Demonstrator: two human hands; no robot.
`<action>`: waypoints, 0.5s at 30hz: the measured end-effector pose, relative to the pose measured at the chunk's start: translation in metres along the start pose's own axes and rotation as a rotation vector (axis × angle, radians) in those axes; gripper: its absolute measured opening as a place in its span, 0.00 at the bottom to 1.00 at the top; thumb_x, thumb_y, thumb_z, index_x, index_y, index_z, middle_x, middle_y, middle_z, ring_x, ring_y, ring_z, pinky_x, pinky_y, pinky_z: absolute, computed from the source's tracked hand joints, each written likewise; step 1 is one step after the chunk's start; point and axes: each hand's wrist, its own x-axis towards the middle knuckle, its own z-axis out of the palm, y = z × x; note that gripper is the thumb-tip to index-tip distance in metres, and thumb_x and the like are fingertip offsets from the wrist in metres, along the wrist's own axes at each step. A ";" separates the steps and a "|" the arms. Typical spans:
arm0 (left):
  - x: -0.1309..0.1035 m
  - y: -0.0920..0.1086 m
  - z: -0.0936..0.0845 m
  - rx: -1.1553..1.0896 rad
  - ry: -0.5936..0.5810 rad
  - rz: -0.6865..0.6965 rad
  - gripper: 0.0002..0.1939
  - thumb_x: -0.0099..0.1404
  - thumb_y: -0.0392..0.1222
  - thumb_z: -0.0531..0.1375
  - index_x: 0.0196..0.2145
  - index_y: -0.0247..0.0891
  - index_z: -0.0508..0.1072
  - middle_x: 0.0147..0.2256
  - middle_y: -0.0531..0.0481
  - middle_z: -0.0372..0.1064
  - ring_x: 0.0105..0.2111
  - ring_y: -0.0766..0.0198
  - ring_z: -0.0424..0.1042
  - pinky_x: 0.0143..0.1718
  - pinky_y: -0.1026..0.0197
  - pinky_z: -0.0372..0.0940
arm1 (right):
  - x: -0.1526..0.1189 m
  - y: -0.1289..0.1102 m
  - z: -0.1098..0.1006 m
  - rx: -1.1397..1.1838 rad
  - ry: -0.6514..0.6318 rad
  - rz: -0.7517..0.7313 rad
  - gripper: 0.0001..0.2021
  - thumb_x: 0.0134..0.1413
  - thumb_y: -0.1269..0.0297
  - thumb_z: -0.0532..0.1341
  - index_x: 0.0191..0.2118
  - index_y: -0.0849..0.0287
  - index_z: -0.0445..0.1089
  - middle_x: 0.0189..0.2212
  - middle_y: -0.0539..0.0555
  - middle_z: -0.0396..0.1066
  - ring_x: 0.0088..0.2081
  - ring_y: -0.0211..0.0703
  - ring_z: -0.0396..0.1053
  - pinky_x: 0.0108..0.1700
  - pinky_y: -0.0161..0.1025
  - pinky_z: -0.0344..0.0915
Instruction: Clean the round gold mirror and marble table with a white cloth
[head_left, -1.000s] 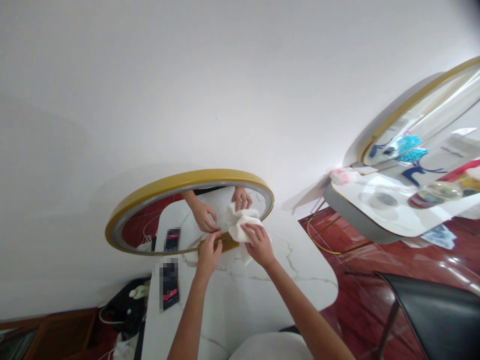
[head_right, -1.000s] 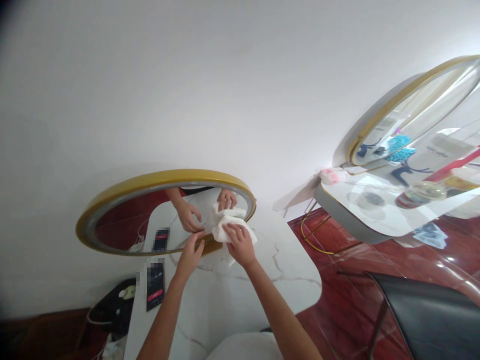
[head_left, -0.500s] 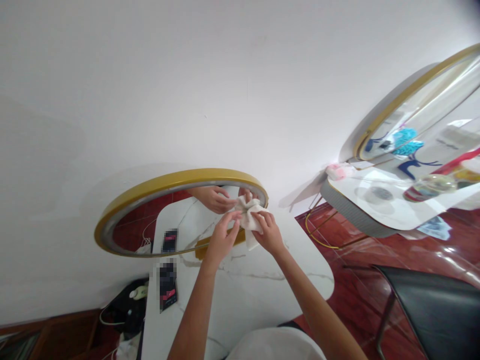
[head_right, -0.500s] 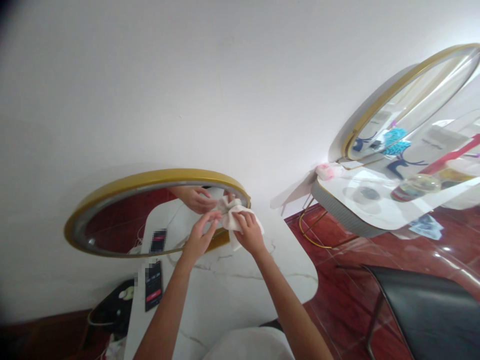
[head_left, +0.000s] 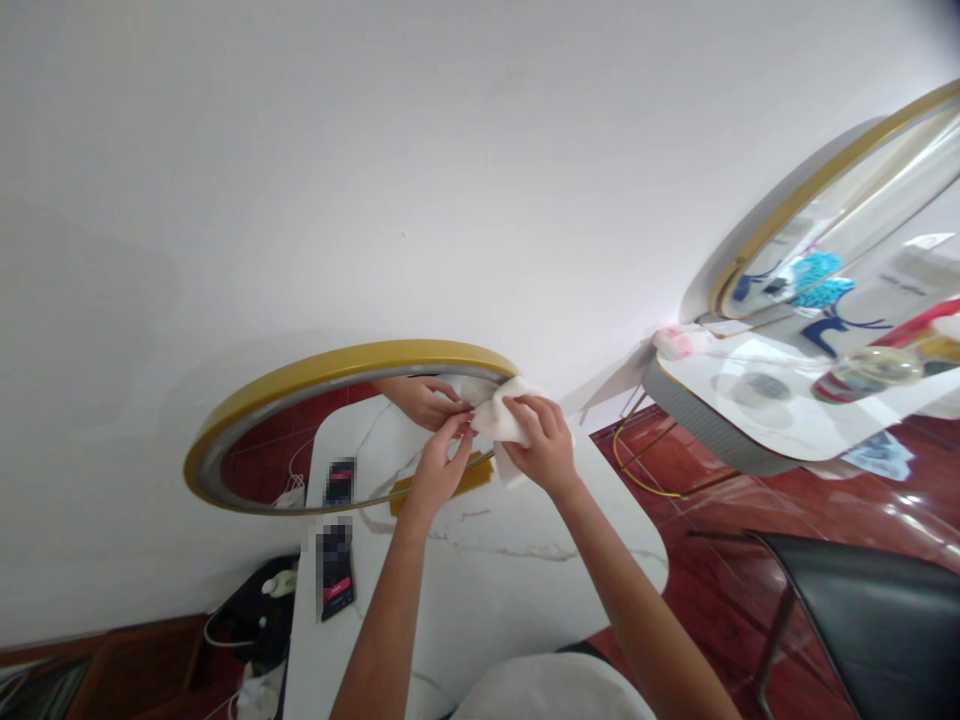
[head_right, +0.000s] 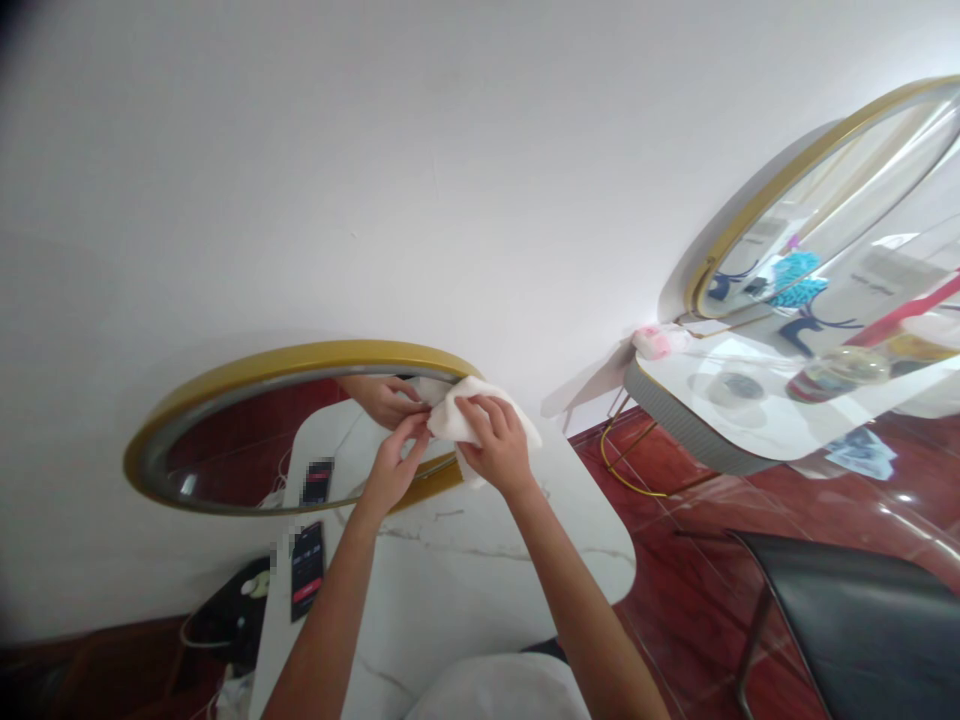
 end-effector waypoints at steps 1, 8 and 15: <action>-0.001 0.000 -0.001 0.020 -0.002 0.001 0.15 0.67 0.44 0.52 0.49 0.40 0.68 0.47 0.47 0.70 0.46 0.63 0.70 0.51 0.60 0.62 | -0.007 0.003 0.007 -0.003 -0.038 0.001 0.28 0.55 0.62 0.59 0.61 0.51 0.56 0.52 0.57 0.63 0.53 0.52 0.60 0.55 0.53 0.62; -0.007 -0.003 -0.006 0.080 -0.028 0.018 0.14 0.68 0.42 0.50 0.49 0.41 0.67 0.44 0.49 0.72 0.46 0.64 0.70 0.51 0.61 0.61 | -0.059 0.016 0.030 0.036 -0.271 0.056 0.30 0.53 0.70 0.57 0.62 0.53 0.54 0.52 0.58 0.63 0.53 0.52 0.58 0.53 0.52 0.65; -0.015 -0.020 -0.007 0.113 -0.004 -0.022 0.14 0.67 0.41 0.51 0.49 0.40 0.68 0.45 0.47 0.72 0.46 0.63 0.70 0.52 0.59 0.61 | -0.028 0.013 0.011 0.012 -0.011 0.064 0.30 0.55 0.66 0.58 0.63 0.51 0.53 0.53 0.58 0.62 0.53 0.52 0.59 0.55 0.54 0.62</action>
